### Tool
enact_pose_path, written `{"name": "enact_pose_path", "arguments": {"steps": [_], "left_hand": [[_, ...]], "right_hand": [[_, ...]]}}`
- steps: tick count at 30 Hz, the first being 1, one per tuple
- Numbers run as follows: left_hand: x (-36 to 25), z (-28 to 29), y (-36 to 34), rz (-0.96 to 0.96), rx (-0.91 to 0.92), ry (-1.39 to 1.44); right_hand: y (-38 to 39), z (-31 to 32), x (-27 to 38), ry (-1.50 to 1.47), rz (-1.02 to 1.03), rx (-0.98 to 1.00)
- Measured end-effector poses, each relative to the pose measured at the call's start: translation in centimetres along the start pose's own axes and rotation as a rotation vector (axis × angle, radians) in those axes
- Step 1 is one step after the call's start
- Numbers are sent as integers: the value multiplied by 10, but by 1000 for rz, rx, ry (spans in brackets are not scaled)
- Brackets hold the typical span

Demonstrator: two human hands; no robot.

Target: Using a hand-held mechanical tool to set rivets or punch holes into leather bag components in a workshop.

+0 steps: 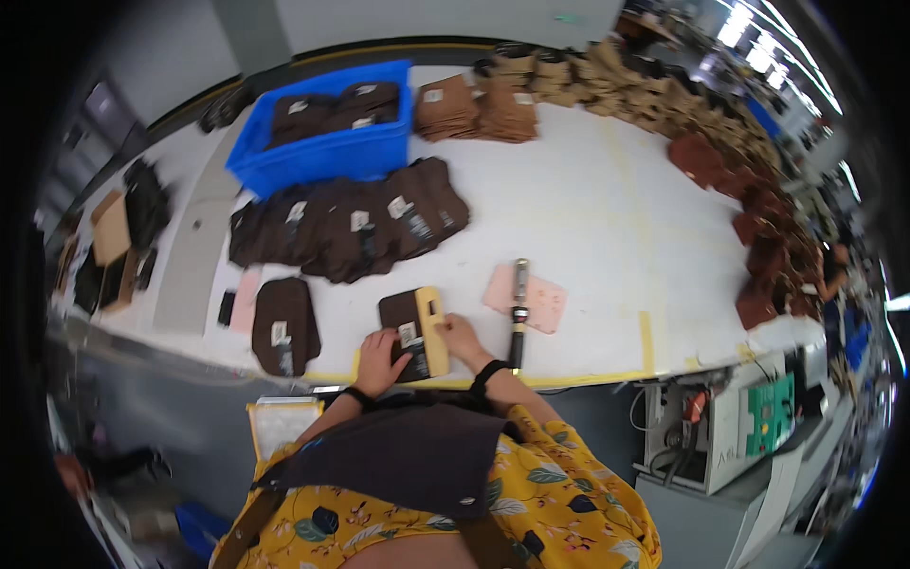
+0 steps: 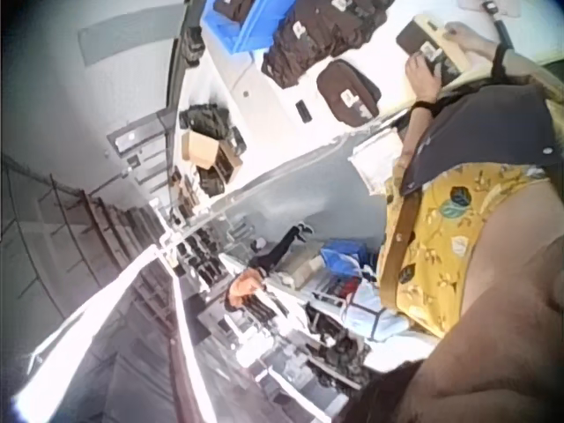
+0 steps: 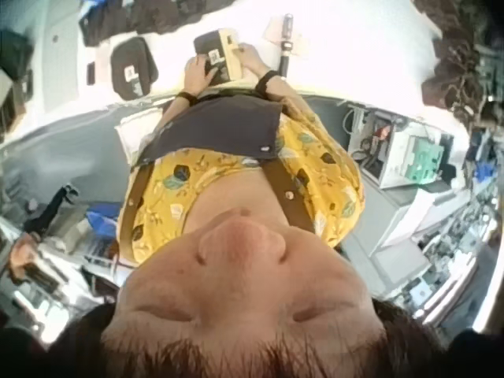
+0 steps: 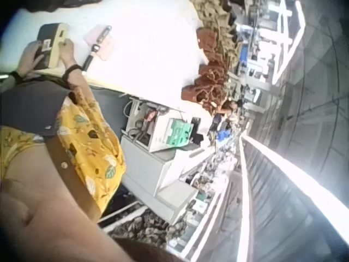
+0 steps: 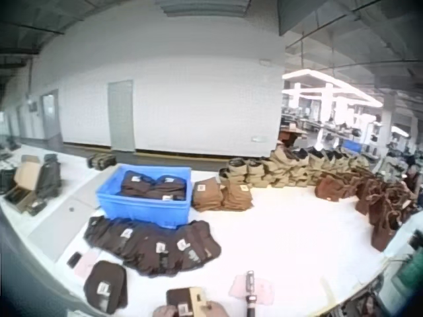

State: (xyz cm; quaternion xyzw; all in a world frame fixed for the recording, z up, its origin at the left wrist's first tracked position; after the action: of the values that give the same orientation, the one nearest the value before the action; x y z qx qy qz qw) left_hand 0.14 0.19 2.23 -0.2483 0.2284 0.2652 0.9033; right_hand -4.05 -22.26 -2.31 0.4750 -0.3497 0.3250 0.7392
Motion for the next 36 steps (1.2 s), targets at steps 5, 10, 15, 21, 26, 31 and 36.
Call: {"name": "enact_pose_path", "arguments": {"steps": [5, 10, 15, 21, 26, 31, 36], "left_hand": [[13, -2, 15, 611, -505, 525], [18, 24, 22, 527, -447, 683], [54, 106, 29, 464, -426, 470], [152, 199, 79, 661, -320, 386], [154, 215, 60, 665, -184, -538], [117, 184, -17, 203, -345, -453], [97, 108, -97, -111, -217, -386]], "right_hand": [[35, -1, 29, -350, -61, 296], [32, -9, 33, -375, -99, 332], [21, 17, 10, -278, -123, 213], [20, 12, 9, -237, -61, 255], [18, 18, 7, -221, -84, 224], [19, 15, 7, -230, -50, 216], [21, 10, 12, -255, -67, 237]]}}
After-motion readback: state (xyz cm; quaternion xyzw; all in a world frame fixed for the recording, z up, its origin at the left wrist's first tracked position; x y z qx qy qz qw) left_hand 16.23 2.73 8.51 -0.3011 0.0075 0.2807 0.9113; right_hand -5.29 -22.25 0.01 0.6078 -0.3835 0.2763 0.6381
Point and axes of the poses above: each hand's wrist, its own y-axis away from the middle knuckle, its own z-axis out of the back of the hand, x = y × z, the point moved 1 cm from there along -y, towards the middle knuckle, and after that the axes turned 11 degrees about -z, right-handed, at the moved point
